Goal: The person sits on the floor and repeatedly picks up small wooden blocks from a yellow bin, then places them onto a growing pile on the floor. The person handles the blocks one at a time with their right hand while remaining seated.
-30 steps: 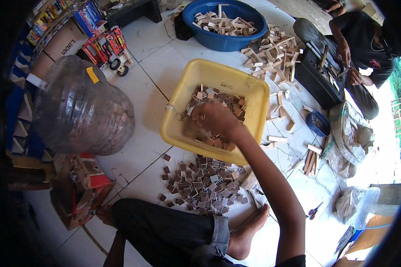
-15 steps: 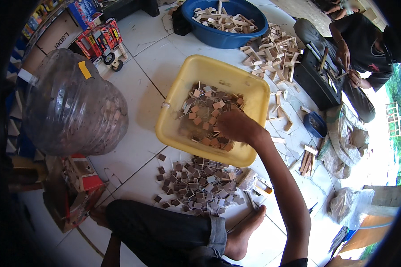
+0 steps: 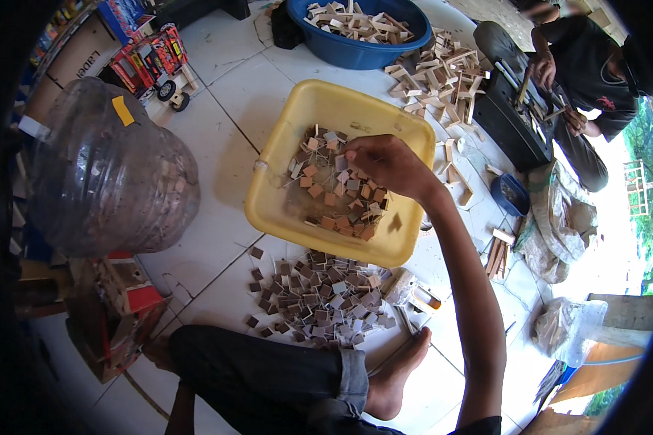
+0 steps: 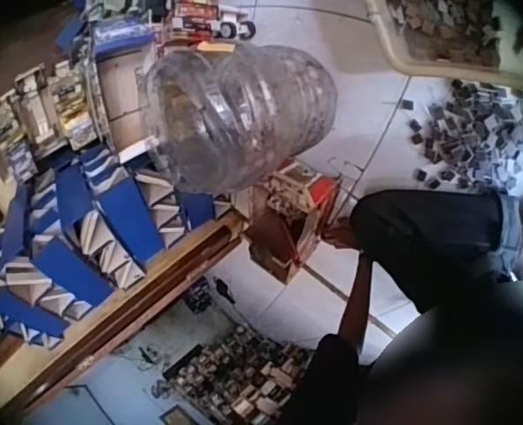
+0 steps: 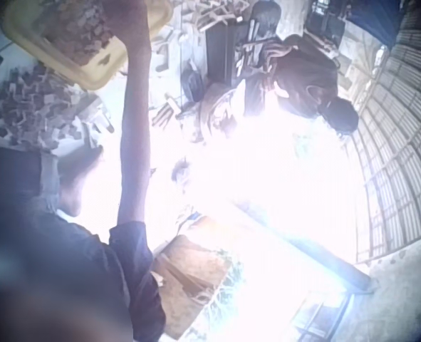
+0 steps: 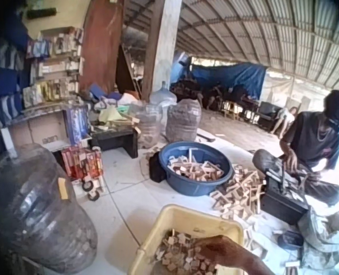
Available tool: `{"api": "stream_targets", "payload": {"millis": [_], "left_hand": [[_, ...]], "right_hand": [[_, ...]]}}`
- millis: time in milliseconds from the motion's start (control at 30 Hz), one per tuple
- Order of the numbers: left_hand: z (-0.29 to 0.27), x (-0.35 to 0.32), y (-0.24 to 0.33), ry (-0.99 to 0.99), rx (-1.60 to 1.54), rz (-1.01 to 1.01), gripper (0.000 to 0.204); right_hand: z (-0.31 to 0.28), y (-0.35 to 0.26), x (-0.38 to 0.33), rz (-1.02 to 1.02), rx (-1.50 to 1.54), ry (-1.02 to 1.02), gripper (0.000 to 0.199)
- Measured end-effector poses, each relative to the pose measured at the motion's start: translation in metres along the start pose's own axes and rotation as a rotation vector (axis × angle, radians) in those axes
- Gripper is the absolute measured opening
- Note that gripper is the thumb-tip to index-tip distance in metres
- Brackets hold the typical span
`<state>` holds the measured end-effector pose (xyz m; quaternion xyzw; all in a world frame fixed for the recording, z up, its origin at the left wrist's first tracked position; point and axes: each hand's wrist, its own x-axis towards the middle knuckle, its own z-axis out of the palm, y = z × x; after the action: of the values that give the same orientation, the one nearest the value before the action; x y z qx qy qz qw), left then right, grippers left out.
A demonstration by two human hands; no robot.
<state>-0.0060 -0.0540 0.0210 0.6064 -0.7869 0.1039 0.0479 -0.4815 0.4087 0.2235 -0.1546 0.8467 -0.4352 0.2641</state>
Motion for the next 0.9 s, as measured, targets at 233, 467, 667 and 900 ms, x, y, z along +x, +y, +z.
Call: {"api": "stream_targets", "payload": {"millis": [233, 467, 667, 900], "left_hand": [[0.004, -0.007, 0.001, 0.015, -0.002, 0.018, 0.062], [-0.001, -0.008, -0.005, 0.099, -0.031, 0.084, 0.059], [-0.008, -0.001, 0.004, 0.01, 0.0, 0.054, 0.056], [-0.004, 0.0, 0.009, 0.029, 0.235, 0.056, 0.052]], "right_hand": [[-0.013, -0.023, -0.025, 0.086, 0.151, 0.009, 0.026], [0.006, -0.081, -0.078, 0.052, 0.066, -0.441, 0.041], [0.001, -0.067, -0.03, 0.179, -0.061, -0.196, 0.034], [0.057, 0.015, 0.077, -0.233, -0.547, 0.212, 0.031]]}}
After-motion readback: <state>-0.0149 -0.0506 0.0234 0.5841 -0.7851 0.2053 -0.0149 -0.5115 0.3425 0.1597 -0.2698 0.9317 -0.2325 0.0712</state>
